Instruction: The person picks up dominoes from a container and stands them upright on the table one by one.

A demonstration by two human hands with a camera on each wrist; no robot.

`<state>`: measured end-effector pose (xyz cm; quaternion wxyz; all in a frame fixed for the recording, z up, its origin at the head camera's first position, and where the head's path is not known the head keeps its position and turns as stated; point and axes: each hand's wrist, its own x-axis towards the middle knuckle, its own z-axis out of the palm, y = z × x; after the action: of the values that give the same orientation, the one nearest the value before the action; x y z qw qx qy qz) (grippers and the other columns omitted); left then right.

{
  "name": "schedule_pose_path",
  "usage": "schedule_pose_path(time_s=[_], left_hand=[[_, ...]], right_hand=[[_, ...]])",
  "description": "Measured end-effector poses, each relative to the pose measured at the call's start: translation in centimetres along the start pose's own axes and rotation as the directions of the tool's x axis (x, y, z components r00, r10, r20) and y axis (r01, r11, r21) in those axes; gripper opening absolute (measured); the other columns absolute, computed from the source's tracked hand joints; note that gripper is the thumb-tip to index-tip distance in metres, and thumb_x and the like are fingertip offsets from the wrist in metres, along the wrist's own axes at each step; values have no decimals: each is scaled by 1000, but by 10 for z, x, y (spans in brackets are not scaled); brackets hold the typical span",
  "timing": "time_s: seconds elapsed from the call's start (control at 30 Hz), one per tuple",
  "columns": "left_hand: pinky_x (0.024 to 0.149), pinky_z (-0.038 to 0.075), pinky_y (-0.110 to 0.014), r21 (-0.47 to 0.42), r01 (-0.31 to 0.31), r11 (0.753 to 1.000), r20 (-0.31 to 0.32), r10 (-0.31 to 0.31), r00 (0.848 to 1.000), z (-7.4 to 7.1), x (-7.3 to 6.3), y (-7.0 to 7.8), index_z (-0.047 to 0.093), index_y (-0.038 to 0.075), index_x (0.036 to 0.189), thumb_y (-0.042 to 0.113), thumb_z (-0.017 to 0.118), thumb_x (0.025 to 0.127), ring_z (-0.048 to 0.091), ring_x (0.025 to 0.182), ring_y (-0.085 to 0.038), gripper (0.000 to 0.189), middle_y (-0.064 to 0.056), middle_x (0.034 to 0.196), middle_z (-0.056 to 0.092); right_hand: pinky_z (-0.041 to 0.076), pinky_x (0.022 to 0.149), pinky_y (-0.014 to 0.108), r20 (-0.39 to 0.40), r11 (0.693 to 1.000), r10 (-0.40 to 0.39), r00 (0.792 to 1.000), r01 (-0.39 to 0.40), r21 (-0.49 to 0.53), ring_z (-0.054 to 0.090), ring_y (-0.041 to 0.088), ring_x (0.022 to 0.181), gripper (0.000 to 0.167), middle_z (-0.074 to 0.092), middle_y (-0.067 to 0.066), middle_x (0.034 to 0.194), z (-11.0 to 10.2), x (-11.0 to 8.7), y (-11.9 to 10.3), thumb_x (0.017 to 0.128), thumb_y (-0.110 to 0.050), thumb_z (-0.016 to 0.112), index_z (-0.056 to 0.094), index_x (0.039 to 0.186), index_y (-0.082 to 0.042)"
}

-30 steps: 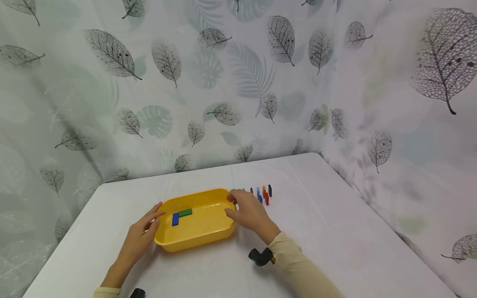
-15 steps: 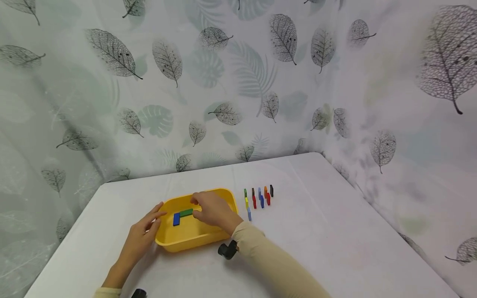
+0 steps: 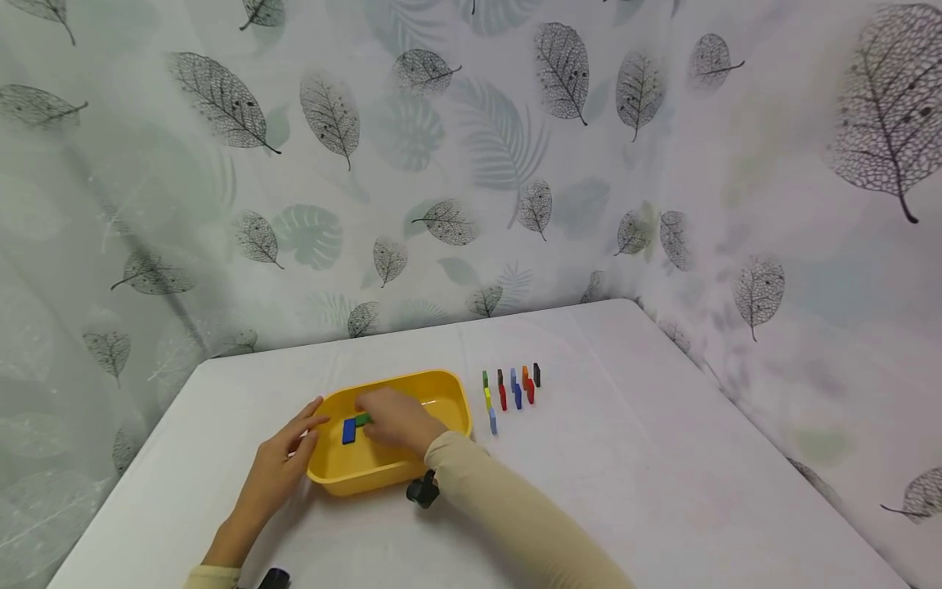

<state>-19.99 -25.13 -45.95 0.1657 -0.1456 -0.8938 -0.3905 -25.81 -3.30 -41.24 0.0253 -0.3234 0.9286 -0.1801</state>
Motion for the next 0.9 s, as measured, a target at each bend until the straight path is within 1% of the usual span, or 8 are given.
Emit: schedule_pose_path(time_s=[0.1, 0.17, 0.23, 0.33, 0.5, 0.57, 0.67, 0.9], left_hand=[[98, 55, -48, 1, -7, 1000, 0, 7, 1000, 0, 0, 0, 70, 3, 131, 6, 58, 105, 53, 137, -32, 28, -4, 157, 50], [98, 55, -48, 0, -12, 1000, 2, 12, 1000, 0, 1, 1, 69, 2, 132, 6, 58, 106, 52, 138, -32, 29, -4, 157, 49], [99, 54, -49, -1, -14, 1000, 5, 14, 1000, 0, 2, 2, 69, 2, 132, 6, 58, 106, 51, 139, -31, 29, -4, 157, 49], [100, 53, -49, 2, -9, 1000, 5, 9, 1000, -1, 3, 4, 68, 2, 133, 7, 57, 106, 51, 139, -32, 29, -4, 158, 49], [100, 54, -49, 4, 5, 1000, 14, -5, 1000, 0, 1, 3, 68, 3, 133, 7, 57, 106, 50, 140, -31, 30, -4, 158, 48], [100, 54, -49, 3, 6, 1000, 14, -6, 1000, 1, 1, 2, 68, 3, 133, 7, 57, 106, 50, 140, -31, 30, -4, 158, 48], [100, 54, -50, 1, 3, 1000, 6, -3, 1000, 0, 0, 2, 68, 3, 133, 7, 57, 106, 50, 140, -31, 29, -4, 158, 48], [99, 54, -51, 10, -6, 1000, 4, 6, 1000, -1, 0, 2, 68, 3, 134, 7, 56, 107, 50, 140, -31, 30, -5, 158, 48]], right_hand=[[51, 100, 24, 26, 999, 2, 1000, -2, -32, 65, 12, 104, 31, 72, 2, 119, 5, 3, 1, 97, -7, 73, 70, 128, -8], [51, 100, 23, 38, 998, 5, 999, -2, -61, 64, 12, 104, 29, 71, 0, 115, 8, 5, 3, 97, -7, 73, 70, 126, -9], [51, 97, 22, 46, 995, -1, 999, 5, -101, 63, 11, 102, 27, 70, -3, 111, 10, 7, 4, 97, -7, 72, 71, 123, -11], [53, 89, 22, 47, 989, 3, 999, 4, -145, 61, 12, 93, 19, 69, -5, 103, 13, 8, 4, 98, -10, 72, 74, 117, -12], [53, 83, 24, 39, 969, 49, 998, -38, -244, 54, 14, 87, 13, 65, -4, 97, 17, 8, 2, 100, -16, 71, 77, 112, -15], [53, 81, 24, 34, 954, 48, 998, -36, -297, 53, 15, 85, 11, 64, -4, 96, 19, 8, 1, 100, -17, 71, 76, 110, -15], [53, 77, 24, 23, 940, 37, 999, -27, -341, 53, 15, 82, 9, 64, -3, 93, 21, 7, 1, 100, -19, 72, 75, 108, -16], [56, 75, 24, 35, 921, -9, 999, 22, -389, 61, 14, 82, 18, 68, -1, 96, 22, 6, 1, 100, -24, 73, 74, 116, -17]])
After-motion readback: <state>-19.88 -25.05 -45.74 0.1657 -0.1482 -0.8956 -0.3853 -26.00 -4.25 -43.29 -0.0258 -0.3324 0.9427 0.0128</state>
